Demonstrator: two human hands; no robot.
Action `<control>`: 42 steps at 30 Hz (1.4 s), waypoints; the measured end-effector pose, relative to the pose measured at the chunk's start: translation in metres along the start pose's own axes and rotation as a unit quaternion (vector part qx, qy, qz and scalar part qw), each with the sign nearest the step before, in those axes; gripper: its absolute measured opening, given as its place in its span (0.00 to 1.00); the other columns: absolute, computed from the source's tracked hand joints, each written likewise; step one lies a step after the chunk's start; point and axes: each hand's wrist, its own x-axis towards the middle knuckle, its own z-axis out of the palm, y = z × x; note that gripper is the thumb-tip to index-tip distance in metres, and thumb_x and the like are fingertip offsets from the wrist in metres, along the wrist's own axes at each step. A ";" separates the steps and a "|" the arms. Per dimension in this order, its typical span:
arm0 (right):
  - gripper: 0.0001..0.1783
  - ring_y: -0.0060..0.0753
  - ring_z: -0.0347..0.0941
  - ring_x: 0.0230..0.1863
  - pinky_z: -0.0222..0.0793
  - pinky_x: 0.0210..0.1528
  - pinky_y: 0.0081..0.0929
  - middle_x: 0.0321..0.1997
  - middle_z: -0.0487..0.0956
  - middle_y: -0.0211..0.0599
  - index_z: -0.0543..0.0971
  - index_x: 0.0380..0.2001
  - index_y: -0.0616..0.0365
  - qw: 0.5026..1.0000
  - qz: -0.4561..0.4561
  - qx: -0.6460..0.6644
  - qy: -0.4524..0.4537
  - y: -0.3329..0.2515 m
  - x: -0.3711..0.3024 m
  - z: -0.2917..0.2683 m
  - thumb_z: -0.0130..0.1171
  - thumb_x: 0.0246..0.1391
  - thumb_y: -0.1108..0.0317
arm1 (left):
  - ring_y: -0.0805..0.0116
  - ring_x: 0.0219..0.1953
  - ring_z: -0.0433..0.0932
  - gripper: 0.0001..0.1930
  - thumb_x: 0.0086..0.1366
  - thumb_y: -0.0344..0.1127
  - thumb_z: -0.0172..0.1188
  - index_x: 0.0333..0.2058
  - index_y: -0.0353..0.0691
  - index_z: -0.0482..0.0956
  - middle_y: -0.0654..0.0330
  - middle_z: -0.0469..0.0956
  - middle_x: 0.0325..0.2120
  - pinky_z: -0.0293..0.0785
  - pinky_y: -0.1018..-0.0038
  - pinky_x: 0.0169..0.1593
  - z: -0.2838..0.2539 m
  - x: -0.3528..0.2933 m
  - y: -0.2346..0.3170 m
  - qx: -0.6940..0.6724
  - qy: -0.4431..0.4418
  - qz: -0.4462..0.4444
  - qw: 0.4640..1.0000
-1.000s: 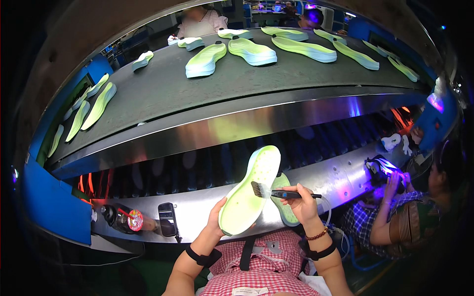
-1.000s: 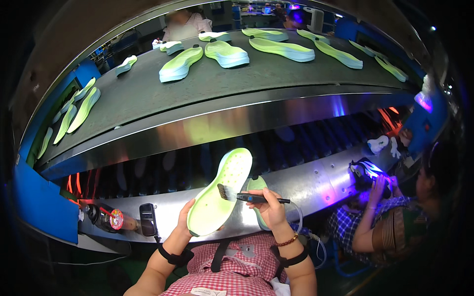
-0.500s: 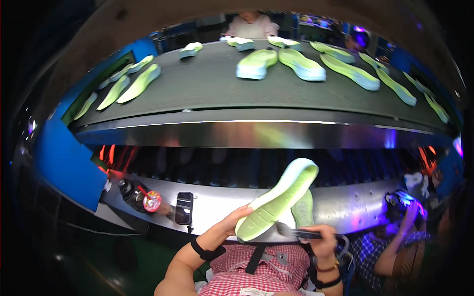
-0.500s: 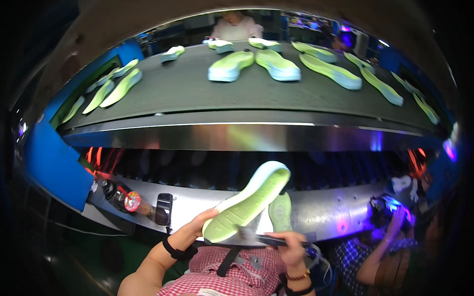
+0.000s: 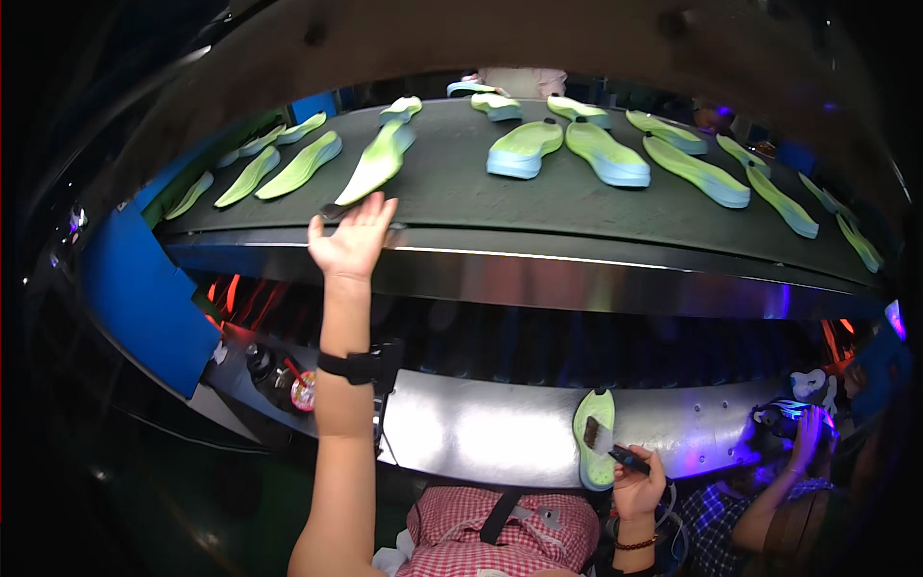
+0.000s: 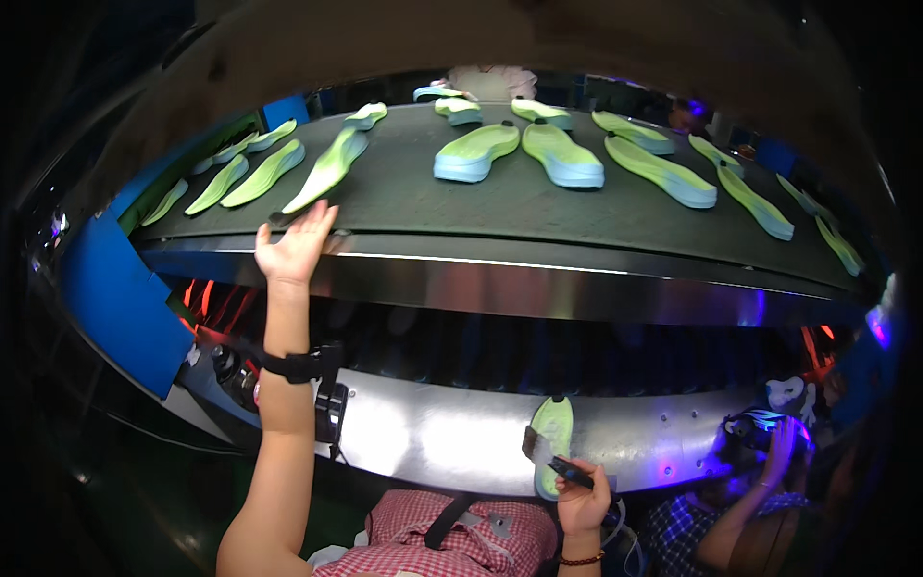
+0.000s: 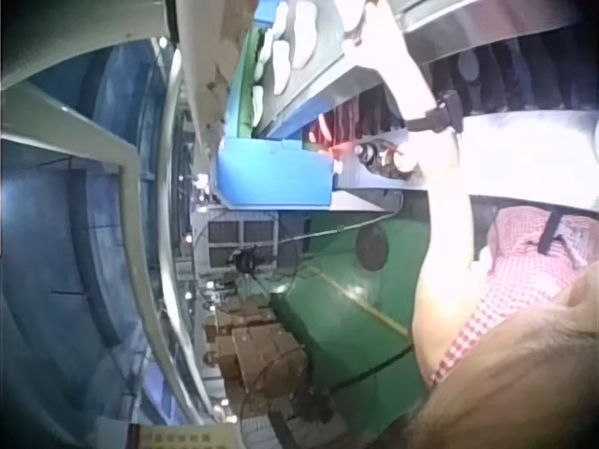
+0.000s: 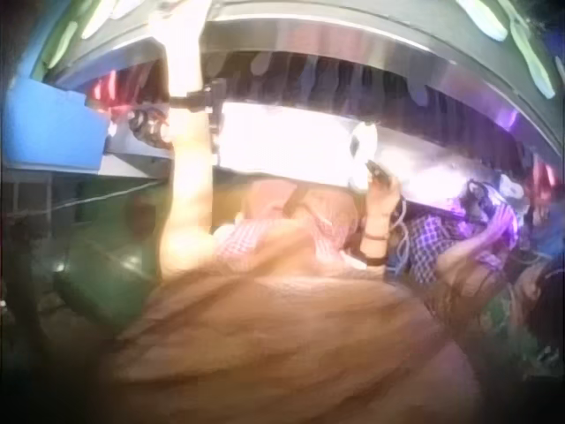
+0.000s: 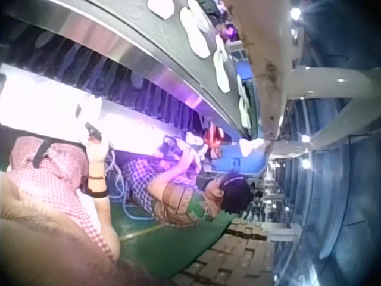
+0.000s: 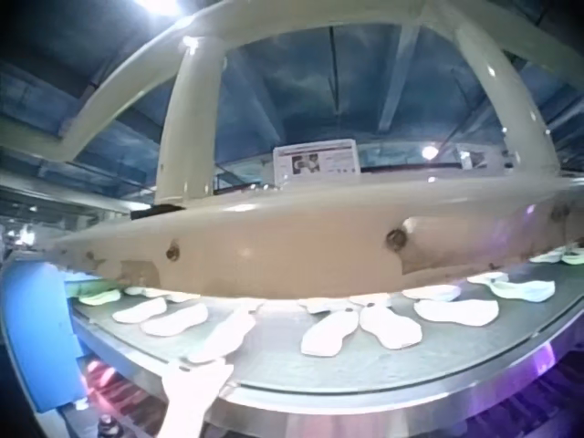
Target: Applying adhesive to shoe insoles using a brush at a conveyor belt station.
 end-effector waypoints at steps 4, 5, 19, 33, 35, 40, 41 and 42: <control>0.22 0.38 0.72 0.28 0.69 0.32 0.26 0.38 0.75 0.55 0.73 0.37 0.67 1.000 0.009 0.006 0.007 0.002 0.004 -0.007 0.39 0.58 0.56 | 0.58 0.64 0.43 0.45 0.58 0.59 0.42 0.61 0.35 0.29 0.52 0.38 0.63 0.40 0.59 0.63 0.007 0.013 0.006 0.236 0.009 0.046 0.971; 0.22 0.37 0.72 0.27 0.69 0.30 0.25 0.36 0.76 0.53 0.73 0.36 0.67 1.000 0.010 0.000 0.025 0.002 0.004 -0.009 0.39 0.58 0.56 | 0.59 0.64 0.45 0.44 0.59 0.58 0.42 0.61 0.34 0.31 0.51 0.40 0.63 0.42 0.61 0.63 0.012 0.016 0.003 0.329 0.018 0.049 0.943; 0.26 0.46 0.72 0.32 0.69 0.39 0.34 0.36 0.74 0.55 0.72 0.38 0.70 0.999 0.048 0.007 0.010 0.013 0.033 -0.060 0.38 0.57 0.54 | 0.52 0.52 0.67 0.35 0.49 0.54 0.59 0.50 0.33 0.67 0.42 0.69 0.47 0.62 0.67 0.54 0.037 0.126 -0.163 0.969 -0.217 0.017 0.115; 0.18 0.32 0.71 0.31 0.69 0.32 0.25 0.35 0.76 0.43 0.71 0.40 0.66 0.978 0.092 0.175 0.068 0.071 0.064 -0.154 0.44 0.57 0.61 | 0.58 0.31 0.76 0.16 0.41 0.42 0.68 0.25 0.38 0.75 0.52 0.77 0.25 0.70 0.67 0.37 0.021 0.103 -0.291 0.927 -0.341 -0.022 0.158; 0.19 0.33 0.71 0.30 0.70 0.31 0.26 0.34 0.76 0.43 0.71 0.40 0.66 0.979 0.085 0.175 0.065 0.075 0.067 -0.153 0.44 0.57 0.60 | 0.57 0.36 0.75 0.14 0.45 0.41 0.66 0.26 0.38 0.75 0.50 0.77 0.28 0.69 0.68 0.41 0.024 0.091 -0.310 0.909 -0.362 -0.049 0.200; 0.20 0.32 0.71 0.31 0.69 0.34 0.24 0.39 0.76 0.45 0.70 0.44 0.66 0.987 0.087 0.119 0.055 0.045 0.055 -0.118 0.43 0.57 0.60 | 0.56 0.37 0.75 0.13 0.51 0.40 0.62 0.30 0.37 0.78 0.48 0.77 0.30 0.69 0.68 0.42 0.040 0.056 -0.333 0.792 -0.438 -0.218 0.364; 0.21 0.32 0.71 0.31 0.69 0.35 0.24 0.39 0.76 0.44 0.70 0.45 0.66 0.988 0.079 0.079 0.104 0.037 0.048 -0.109 0.43 0.57 0.59 | 0.56 0.37 0.75 0.13 0.51 0.40 0.62 0.30 0.37 0.78 0.48 0.77 0.30 0.69 0.68 0.42 0.045 0.049 -0.332 0.788 -0.440 -0.228 0.364; 0.21 0.32 0.71 0.31 0.69 0.35 0.24 0.38 0.76 0.43 0.69 0.45 0.65 0.987 0.089 0.094 0.095 0.030 0.047 -0.098 0.42 0.57 0.59 | 0.55 0.36 0.76 0.13 0.51 0.41 0.61 0.30 0.37 0.78 0.48 0.77 0.29 0.70 0.68 0.41 0.051 0.042 -0.327 0.842 -0.445 -0.152 0.264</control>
